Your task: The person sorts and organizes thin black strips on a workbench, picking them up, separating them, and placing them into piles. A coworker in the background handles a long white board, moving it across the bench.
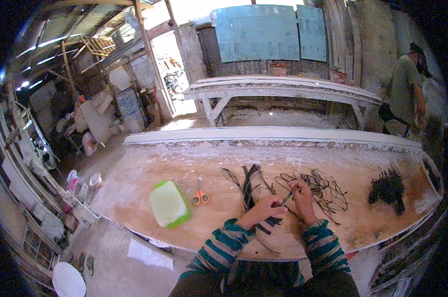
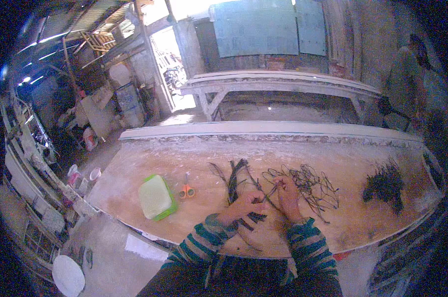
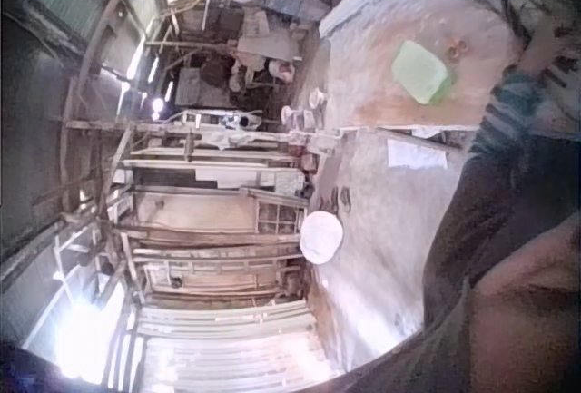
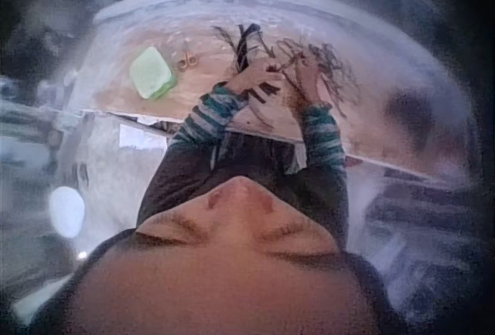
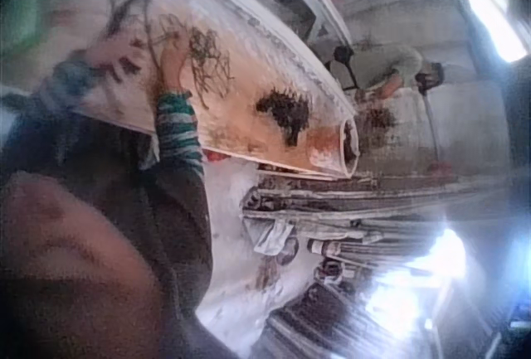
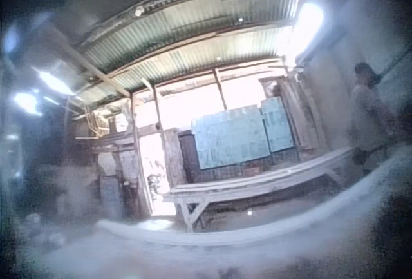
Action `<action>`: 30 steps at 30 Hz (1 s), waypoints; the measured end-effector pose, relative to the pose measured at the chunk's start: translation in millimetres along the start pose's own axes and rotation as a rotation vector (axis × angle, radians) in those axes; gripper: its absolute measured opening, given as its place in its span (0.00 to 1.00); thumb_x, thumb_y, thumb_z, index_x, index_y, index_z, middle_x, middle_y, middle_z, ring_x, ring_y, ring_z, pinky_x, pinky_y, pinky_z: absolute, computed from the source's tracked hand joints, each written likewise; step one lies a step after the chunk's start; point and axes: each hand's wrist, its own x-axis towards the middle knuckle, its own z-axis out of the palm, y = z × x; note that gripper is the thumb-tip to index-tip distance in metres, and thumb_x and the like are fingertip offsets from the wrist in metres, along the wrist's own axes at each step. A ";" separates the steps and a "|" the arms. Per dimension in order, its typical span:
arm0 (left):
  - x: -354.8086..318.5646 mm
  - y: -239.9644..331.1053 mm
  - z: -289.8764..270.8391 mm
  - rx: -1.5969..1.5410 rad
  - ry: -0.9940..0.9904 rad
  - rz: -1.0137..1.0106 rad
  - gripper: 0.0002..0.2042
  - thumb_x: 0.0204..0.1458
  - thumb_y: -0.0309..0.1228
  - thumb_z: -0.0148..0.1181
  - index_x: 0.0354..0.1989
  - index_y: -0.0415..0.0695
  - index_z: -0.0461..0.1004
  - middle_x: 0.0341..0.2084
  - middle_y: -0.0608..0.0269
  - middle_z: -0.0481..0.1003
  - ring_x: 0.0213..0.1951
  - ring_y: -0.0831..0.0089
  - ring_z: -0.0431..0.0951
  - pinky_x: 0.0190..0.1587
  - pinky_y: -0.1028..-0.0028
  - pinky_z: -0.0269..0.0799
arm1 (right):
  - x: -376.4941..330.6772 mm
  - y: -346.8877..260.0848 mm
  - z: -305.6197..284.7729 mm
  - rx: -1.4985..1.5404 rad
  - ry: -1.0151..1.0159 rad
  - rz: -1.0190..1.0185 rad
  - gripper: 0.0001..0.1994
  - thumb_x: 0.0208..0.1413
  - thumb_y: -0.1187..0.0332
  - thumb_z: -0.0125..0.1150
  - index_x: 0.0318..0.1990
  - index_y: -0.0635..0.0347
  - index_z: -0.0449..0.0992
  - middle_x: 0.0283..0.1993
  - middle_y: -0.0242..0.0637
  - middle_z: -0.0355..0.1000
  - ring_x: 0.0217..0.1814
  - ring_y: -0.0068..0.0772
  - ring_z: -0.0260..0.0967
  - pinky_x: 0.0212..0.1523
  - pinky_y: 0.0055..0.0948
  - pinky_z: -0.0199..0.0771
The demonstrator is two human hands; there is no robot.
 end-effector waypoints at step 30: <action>-0.6 5.3 -26.9 -0.346 0.632 -0.106 0.04 0.48 0.24 0.57 0.32 0.40 0.71 0.29 0.66 0.74 0.32 0.81 0.71 0.36 0.82 0.65 | -14.6 -37.8 -19.5 0.832 -0.764 0.081 0.08 0.53 0.72 0.54 0.40 0.64 0.74 0.50 0.39 0.65 0.47 0.28 0.64 0.48 0.27 0.63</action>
